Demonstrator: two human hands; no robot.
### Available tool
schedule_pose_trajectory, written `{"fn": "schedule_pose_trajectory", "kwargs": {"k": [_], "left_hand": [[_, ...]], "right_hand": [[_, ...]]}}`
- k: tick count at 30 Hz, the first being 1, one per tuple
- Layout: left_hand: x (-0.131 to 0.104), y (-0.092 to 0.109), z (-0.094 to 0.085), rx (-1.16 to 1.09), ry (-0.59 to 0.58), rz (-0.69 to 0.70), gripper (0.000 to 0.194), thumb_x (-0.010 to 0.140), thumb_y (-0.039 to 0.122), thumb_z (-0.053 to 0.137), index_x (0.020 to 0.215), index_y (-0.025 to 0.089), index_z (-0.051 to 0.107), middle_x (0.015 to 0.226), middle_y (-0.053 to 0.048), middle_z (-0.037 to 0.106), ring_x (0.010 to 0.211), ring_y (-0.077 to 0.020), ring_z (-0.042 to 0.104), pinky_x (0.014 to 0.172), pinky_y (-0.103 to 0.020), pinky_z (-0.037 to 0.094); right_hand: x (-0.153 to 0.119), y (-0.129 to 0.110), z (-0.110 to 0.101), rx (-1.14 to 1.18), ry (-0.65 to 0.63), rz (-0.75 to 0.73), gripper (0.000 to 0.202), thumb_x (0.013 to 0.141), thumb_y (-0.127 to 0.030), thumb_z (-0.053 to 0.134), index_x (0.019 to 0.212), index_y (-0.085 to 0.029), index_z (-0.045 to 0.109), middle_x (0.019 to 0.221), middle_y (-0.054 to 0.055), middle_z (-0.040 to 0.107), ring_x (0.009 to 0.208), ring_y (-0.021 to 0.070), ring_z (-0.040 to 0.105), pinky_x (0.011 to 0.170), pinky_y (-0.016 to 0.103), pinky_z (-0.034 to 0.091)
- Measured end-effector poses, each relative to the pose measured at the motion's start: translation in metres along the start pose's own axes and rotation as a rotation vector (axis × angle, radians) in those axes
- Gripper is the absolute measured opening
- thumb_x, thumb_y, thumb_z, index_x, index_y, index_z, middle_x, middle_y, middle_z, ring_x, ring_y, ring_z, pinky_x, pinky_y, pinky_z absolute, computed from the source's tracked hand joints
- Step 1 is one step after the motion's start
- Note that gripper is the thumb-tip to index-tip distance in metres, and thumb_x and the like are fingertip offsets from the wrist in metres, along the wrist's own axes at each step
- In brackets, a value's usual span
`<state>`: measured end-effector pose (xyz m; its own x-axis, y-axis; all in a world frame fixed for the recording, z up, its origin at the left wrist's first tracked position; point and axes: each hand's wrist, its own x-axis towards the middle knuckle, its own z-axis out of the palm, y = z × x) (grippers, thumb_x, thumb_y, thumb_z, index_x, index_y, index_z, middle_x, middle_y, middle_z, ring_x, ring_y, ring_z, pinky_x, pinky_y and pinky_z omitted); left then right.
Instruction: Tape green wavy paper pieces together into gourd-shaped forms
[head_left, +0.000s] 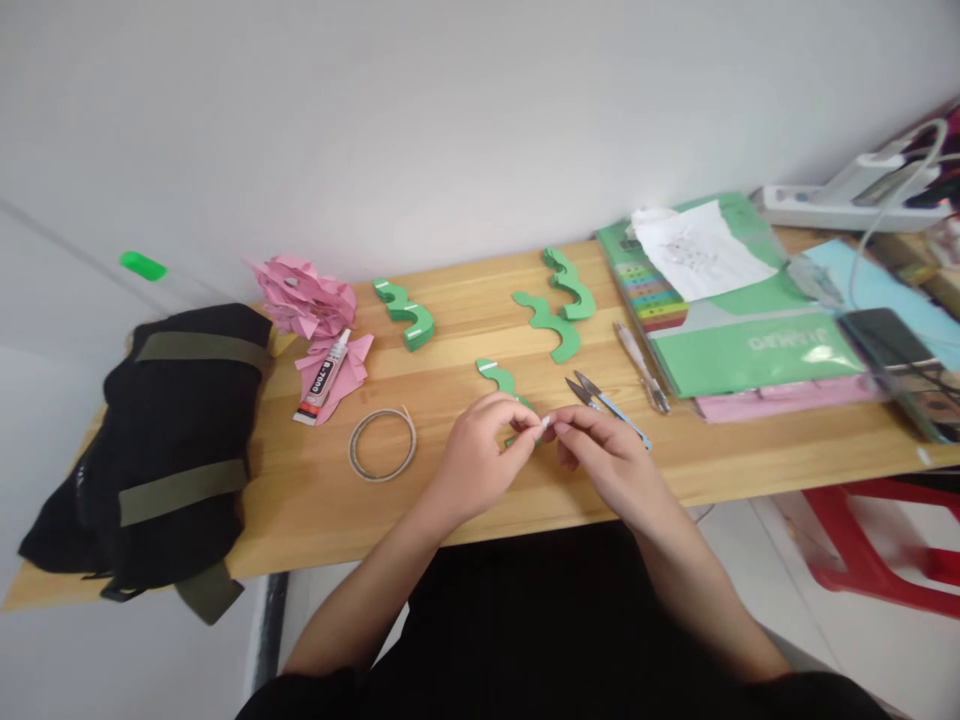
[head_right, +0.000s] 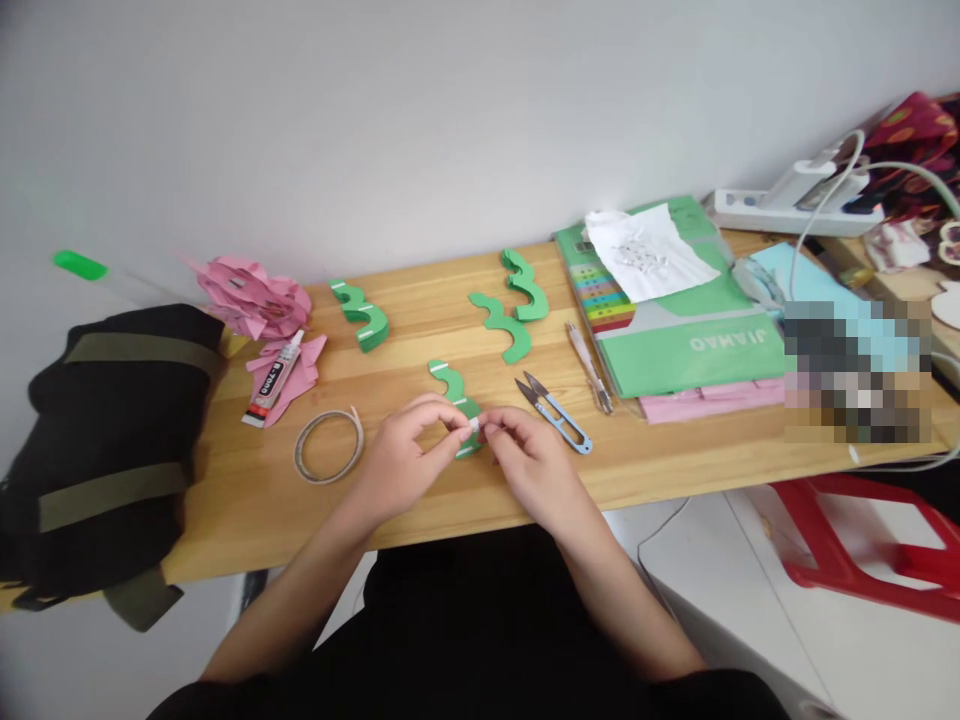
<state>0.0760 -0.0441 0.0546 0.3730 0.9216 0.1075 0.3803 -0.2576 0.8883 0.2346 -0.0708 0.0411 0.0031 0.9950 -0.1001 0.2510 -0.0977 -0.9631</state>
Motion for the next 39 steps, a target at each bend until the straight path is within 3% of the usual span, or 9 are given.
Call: {"fn": "schedule_pose_trajectory", "kwargs": {"k": [4, 8, 14, 17, 19, 23, 25, 29, 39], "left_hand": [[0.009, 0.001, -0.001, -0.148, -0.059, -0.062, 0.012, 0.081, 0.015, 0.06, 0.07, 0.019, 0.062, 0.076, -0.001, 0.064, 0.076, -0.0138, 0.06, 0.075, -0.029, 0.047], [0.017, -0.002, -0.008, -0.442, -0.007, -0.21, 0.01, 0.077, 0.025, 0.066, 0.07, 0.018, 0.064, 0.074, -0.002, 0.067, 0.072, -0.0137, 0.061, 0.072, -0.029, 0.05], [0.019, -0.006, -0.015, -0.783, 0.075, -0.401, 0.017, 0.069, 0.031, 0.077, 0.075, 0.017, 0.07, 0.073, -0.001, 0.067, 0.067, -0.0107, 0.059, 0.068, -0.027, 0.05], [0.016, -0.004, -0.015, -0.882, 0.088, -0.416, 0.015, 0.07, 0.03, 0.077, 0.075, 0.017, 0.07, 0.074, -0.001, 0.067, 0.067, -0.0098, 0.059, 0.069, -0.027, 0.05], [0.014, -0.002, -0.015, -0.919, 0.086, -0.422, 0.014, 0.069, 0.028, 0.077, 0.074, 0.017, 0.07, 0.072, -0.001, 0.067, 0.067, -0.0091, 0.059, 0.068, -0.026, 0.05], [0.012, -0.001, -0.012, -0.958, 0.128, -0.421, 0.015, 0.067, 0.027, 0.078, 0.074, 0.017, 0.069, 0.069, 0.001, 0.066, 0.065, -0.0082, 0.059, 0.067, -0.025, 0.049], [0.013, -0.001, -0.011, -0.953, 0.163, -0.41, 0.015, 0.068, 0.028, 0.078, 0.074, 0.017, 0.068, 0.07, 0.001, 0.066, 0.065, -0.0085, 0.058, 0.068, -0.026, 0.05], [0.014, 0.0, -0.01, -0.91, 0.191, -0.382, 0.015, 0.071, 0.029, 0.076, 0.072, 0.017, 0.066, 0.068, 0.001, 0.064, 0.064, -0.0087, 0.057, 0.068, -0.027, 0.05], [0.018, 0.008, -0.006, -0.988, 0.265, -0.399, 0.017, 0.064, 0.026, 0.08, 0.068, 0.015, 0.068, 0.065, 0.003, 0.065, 0.062, -0.0056, 0.057, 0.065, -0.02, 0.046]], "right_hand": [[0.002, 0.013, -0.019, -0.367, 0.13, 0.018, 0.038, 0.083, -0.032, 0.045, 0.109, -0.014, 0.066, 0.088, 0.011, 0.067, 0.072, 0.0203, 0.062, 0.067, 0.036, 0.05], [-0.003, 0.029, -0.036, -0.905, 0.227, 0.034, 0.043, 0.078, -0.026, 0.051, 0.117, -0.01, 0.063, 0.102, 0.018, 0.063, 0.094, 0.0313, 0.06, 0.081, 0.045, 0.048], [-0.008, 0.039, -0.042, -1.047, 0.185, 0.135, 0.033, 0.069, -0.019, 0.053, 0.1, -0.016, 0.062, 0.09, 0.011, 0.062, 0.076, 0.0252, 0.058, 0.064, 0.035, 0.044], [-0.005, 0.034, -0.042, -0.887, 0.238, 0.159, 0.016, 0.066, -0.022, 0.05, 0.08, -0.019, 0.058, 0.08, 0.008, 0.058, 0.062, 0.0199, 0.051, 0.056, 0.033, 0.039], [-0.006, 0.029, -0.041, -0.637, 0.213, 0.155, 0.009, 0.066, -0.024, 0.05, 0.074, -0.02, 0.054, 0.071, 0.004, 0.053, 0.058, 0.0173, 0.048, 0.055, 0.031, 0.038], [-0.016, 0.018, -0.032, 0.071, 0.071, 0.281, 0.015, 0.078, -0.035, 0.054, 0.086, -0.022, 0.054, 0.059, -0.006, 0.035, 0.047, 0.0098, 0.03, 0.044, 0.023, 0.025], [-0.023, 0.012, -0.026, 0.293, -0.023, 0.323, 0.026, 0.084, -0.047, 0.056, 0.088, -0.021, 0.054, 0.057, -0.008, 0.025, 0.046, 0.0079, 0.02, 0.042, 0.022, 0.017], [-0.032, 0.0, -0.016, 0.463, -0.139, 0.301, 0.038, 0.087, -0.058, 0.054, 0.083, -0.02, 0.056, 0.055, -0.009, 0.021, 0.047, 0.0069, 0.015, 0.043, 0.022, 0.013], [-0.034, -0.009, -0.005, 0.649, -0.171, 0.397, 0.044, 0.086, -0.061, 0.054, 0.074, -0.018, 0.053, 0.053, -0.008, 0.025, 0.046, 0.0052, 0.015, 0.042, 0.022, 0.01]]}}
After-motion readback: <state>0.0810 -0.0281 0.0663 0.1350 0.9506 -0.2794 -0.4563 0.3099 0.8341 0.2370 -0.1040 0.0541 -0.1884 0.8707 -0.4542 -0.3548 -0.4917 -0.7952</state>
